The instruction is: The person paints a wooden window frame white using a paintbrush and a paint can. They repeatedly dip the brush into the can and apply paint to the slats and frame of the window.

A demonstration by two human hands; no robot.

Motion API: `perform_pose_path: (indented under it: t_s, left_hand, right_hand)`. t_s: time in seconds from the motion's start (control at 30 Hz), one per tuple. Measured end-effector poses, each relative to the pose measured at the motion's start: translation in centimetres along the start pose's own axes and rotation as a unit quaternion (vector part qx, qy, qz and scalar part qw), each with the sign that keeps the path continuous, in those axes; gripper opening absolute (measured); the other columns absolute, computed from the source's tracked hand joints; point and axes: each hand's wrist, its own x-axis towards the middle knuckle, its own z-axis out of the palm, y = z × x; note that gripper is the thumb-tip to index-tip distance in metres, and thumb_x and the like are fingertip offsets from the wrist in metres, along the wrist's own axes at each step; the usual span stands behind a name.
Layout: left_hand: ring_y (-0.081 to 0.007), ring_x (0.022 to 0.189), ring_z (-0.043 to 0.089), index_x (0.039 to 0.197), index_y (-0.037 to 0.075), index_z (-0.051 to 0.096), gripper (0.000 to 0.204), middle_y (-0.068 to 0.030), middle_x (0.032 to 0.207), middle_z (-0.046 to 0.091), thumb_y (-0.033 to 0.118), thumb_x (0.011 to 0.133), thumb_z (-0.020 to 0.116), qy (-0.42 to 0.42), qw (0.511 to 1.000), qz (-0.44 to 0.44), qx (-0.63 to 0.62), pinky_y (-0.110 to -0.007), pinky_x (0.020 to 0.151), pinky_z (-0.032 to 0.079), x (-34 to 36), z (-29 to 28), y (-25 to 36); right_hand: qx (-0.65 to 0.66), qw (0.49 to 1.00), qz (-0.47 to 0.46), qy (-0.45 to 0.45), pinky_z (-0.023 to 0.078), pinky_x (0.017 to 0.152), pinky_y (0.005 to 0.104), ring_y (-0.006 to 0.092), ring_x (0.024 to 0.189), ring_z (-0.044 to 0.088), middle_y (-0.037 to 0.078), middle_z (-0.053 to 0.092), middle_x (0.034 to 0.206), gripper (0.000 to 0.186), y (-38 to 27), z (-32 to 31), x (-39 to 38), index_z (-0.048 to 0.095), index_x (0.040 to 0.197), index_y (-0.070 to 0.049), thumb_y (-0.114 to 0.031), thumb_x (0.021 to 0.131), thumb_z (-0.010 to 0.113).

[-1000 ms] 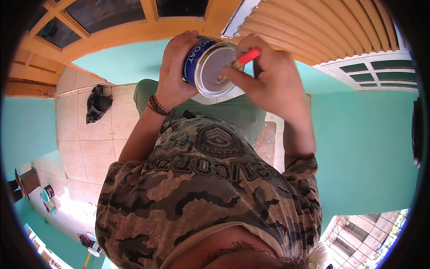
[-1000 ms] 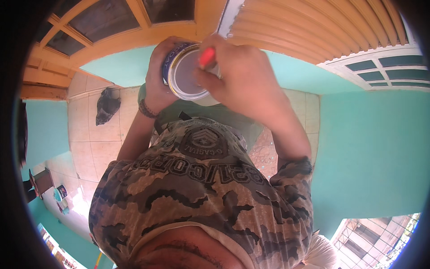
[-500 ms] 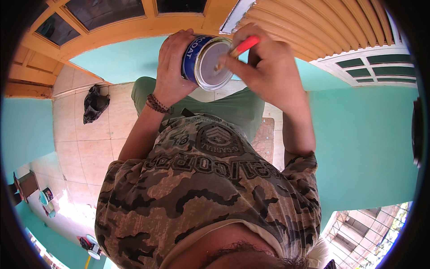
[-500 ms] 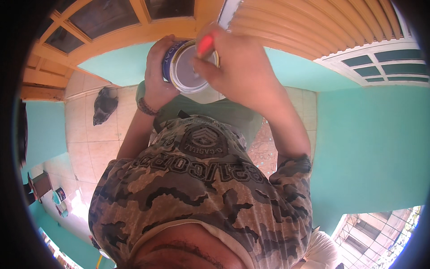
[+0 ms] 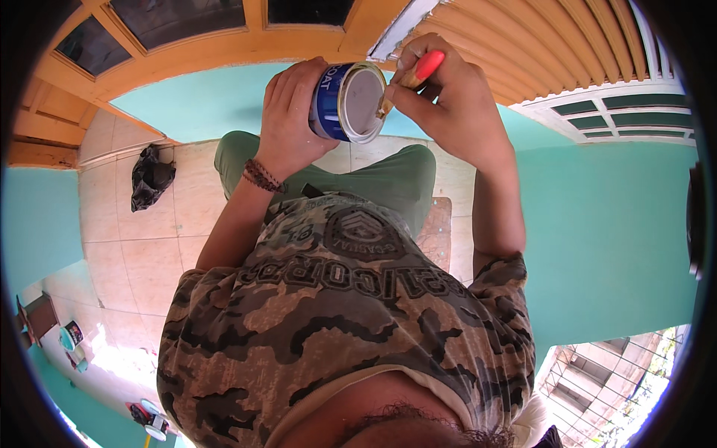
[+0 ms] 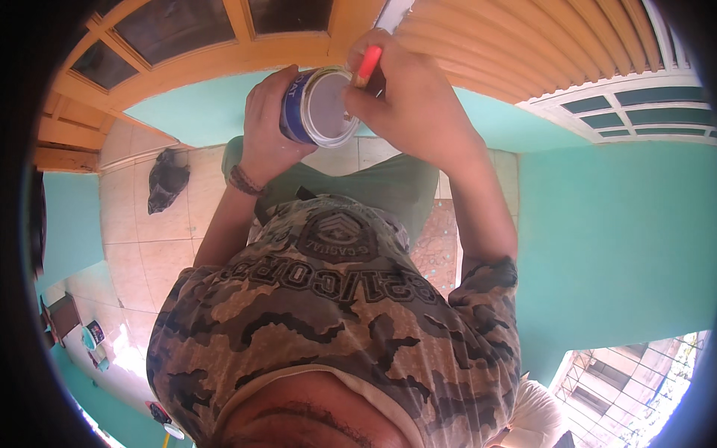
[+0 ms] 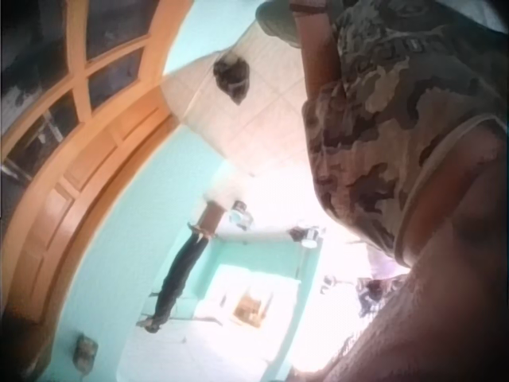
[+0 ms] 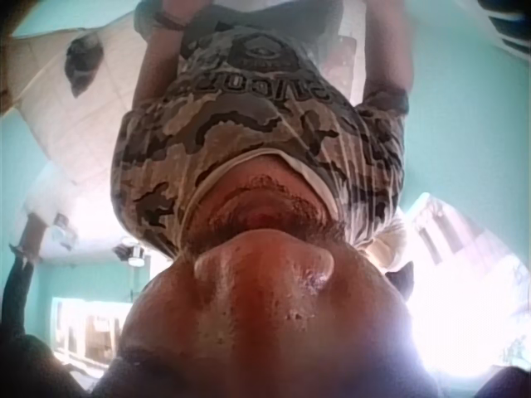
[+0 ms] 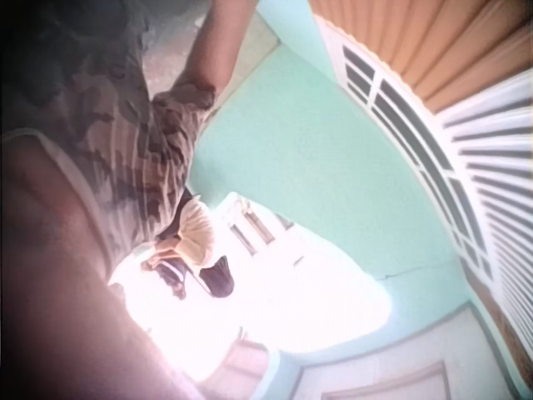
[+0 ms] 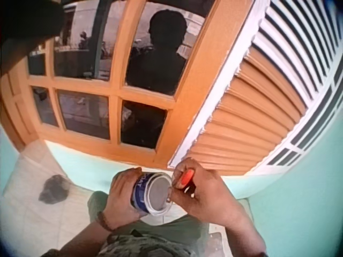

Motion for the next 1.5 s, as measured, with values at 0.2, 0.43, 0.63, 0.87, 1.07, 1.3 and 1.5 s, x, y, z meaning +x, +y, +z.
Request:
perform_pose_path:
  t_s: [0.2, 0.43, 0.63, 0.87, 1.07, 1.3, 1.5]
  left_hand:
    - [-0.0345, 0.123, 0.055, 0.136, 0.006, 0.048, 0.095, -0.0145, 0.134, 0.058, 0.018, 0.052, 0.091, 0.007, 1.000, 0.007, -0.016, -0.047, 0.107, 0.040, 0.0, -0.2, -0.2]
    - [-0.0351, 0.122, 0.056, 0.137, 0.006, 0.048, 0.096, -0.0147, 0.133, 0.059, 0.018, 0.052, 0.092, 0.008, 1.000, 0.000, -0.020, -0.047, 0.107, 0.040, -0.4, -0.1, -0.4]
    - [-0.0352, 0.122, 0.056, 0.138, 0.005, 0.047, 0.098, -0.0149, 0.133, 0.059, 0.018, 0.052, 0.092, -0.005, 1.000, -0.004, -0.023, -0.047, 0.107, 0.040, -0.7, -0.1, -0.6]
    - [-0.0353, 0.123, 0.055, 0.141, 0.006, 0.047, 0.100, -0.0141, 0.134, 0.057, 0.025, 0.054, 0.094, 0.001, 1.000, 0.006, -0.021, -0.047, 0.106, 0.042, -0.7, -0.3, -0.7]
    - [-0.0355, 0.124, 0.054, 0.143, 0.007, 0.047, 0.102, -0.0141, 0.136, 0.056, 0.028, 0.055, 0.094, -0.003, 1.000, 0.017, 0.003, -0.047, 0.107, 0.043, -0.7, -0.8, -0.7]
    - [-0.0370, 0.125, 0.053, 0.144, 0.007, 0.045, 0.103, -0.0152, 0.136, 0.055, 0.028, 0.055, 0.094, 0.010, 1.000, 0.012, 0.017, -0.048, 0.107, 0.042, -1.3, -0.9, -0.5]
    - [-0.0362, 0.126, 0.054, 0.140, 0.007, 0.045, 0.101, -0.0158, 0.138, 0.056, 0.022, 0.053, 0.094, 0.001, 1.000, 0.017, 0.014, -0.049, 0.110, 0.039, -1.1, -1.1, 0.9]
  right_hand:
    - [0.043, 0.997, -0.039, -0.046, 0.055, 0.075, 0.0334, 0.0224, 0.084, 0.069, 0.008, 0.068, 0.088, 0.024, -0.6, 1.5, 0.4, 0.059, 0.103, -0.005, -0.002, 0.084, 0.073]
    - [0.052, 0.997, -0.051, 0.018, 0.053, 0.067, 0.0398, 0.0357, 0.075, 0.067, 0.016, 0.064, 0.079, 0.021, -0.1, 2.4, 0.4, 0.059, 0.099, -0.003, 0.000, 0.081, 0.068]
    - [0.011, 0.999, -0.048, -0.008, 0.052, 0.067, 0.0414, 0.0364, 0.075, 0.065, 0.017, 0.064, 0.079, 0.023, 0.0, 1.9, 0.2, 0.060, 0.101, -0.005, 0.000, 0.079, 0.067]
    - [0.005, 0.985, -0.116, -0.127, 0.051, 0.070, 0.0429, 0.0357, 0.074, 0.063, 0.015, 0.065, 0.078, 0.016, 1.0, 1.8, 0.0, 0.063, 0.088, -0.004, 0.002, 0.073, 0.063]
    - [0.080, 0.990, -0.078, -0.089, 0.050, 0.067, 0.0401, 0.0347, 0.073, 0.062, 0.014, 0.065, 0.075, 0.013, 0.8, 1.7, 0.7, 0.063, 0.079, -0.004, 0.004, 0.070, 0.057]
    - [0.195, 0.979, -0.004, -0.063, 0.054, 0.078, 0.0298, 0.0160, 0.089, 0.067, 0.008, 0.070, 0.095, 0.022, 2.1, 0.5, -0.5, 0.058, 0.099, -0.002, 0.011, 0.083, 0.063]
    - [0.113, 0.994, 0.002, 0.005, 0.054, 0.069, 0.0303, 0.0168, 0.078, 0.067, 0.009, 0.068, 0.091, 0.028, 1.6, 1.6, -2.1, 0.054, 0.104, -0.003, 0.002, 0.085, 0.073]
